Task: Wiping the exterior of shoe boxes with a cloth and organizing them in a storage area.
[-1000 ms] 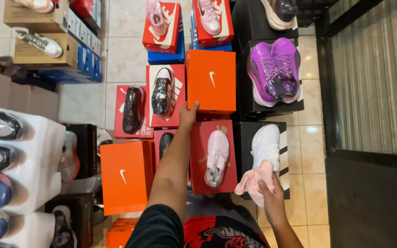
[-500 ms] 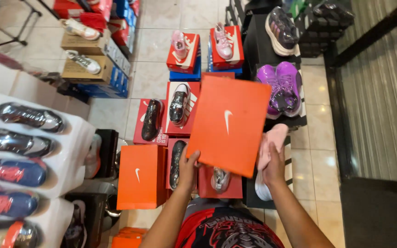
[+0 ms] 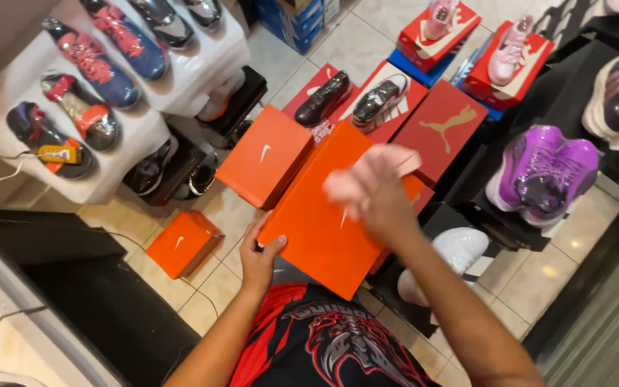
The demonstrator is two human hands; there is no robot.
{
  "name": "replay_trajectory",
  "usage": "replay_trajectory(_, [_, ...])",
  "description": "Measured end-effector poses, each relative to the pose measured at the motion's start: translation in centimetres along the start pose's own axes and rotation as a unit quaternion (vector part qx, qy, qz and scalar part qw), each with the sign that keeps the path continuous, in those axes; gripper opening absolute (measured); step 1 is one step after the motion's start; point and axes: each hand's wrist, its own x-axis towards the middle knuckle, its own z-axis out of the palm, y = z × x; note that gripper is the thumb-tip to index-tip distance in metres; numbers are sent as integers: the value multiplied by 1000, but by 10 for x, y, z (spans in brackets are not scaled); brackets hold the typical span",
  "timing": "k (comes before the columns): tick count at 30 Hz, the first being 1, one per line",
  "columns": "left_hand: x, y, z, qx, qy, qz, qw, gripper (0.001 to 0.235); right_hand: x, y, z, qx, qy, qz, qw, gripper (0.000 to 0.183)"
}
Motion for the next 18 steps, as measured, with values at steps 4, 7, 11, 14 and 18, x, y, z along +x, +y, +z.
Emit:
replay_trajectory(4, [0, -20, -9, -9, 13, 13, 1000, 64, 28, 28, 69, -101, 59, -65, 991, 61])
replay_trajectory(7, [16, -43, -21, -14, 36, 48, 998, 67, 40, -54, 99, 48, -28, -75, 996, 55])
replay_trajectory(11, [49, -9, -47, 88, 31, 235, 967, 63, 104, -68, 88, -50, -87, -94, 991, 57])
replay_trajectory(14, [62, 28, -66, 154, 5, 307, 939, 65, 139, -20, 105, -130, -217, 80, 964, 52])
replay_trajectory(18, [85, 2, -94, 114, -15, 282, 953, 53, 160, -98, 158, -110, -347, 154, 919, 54])
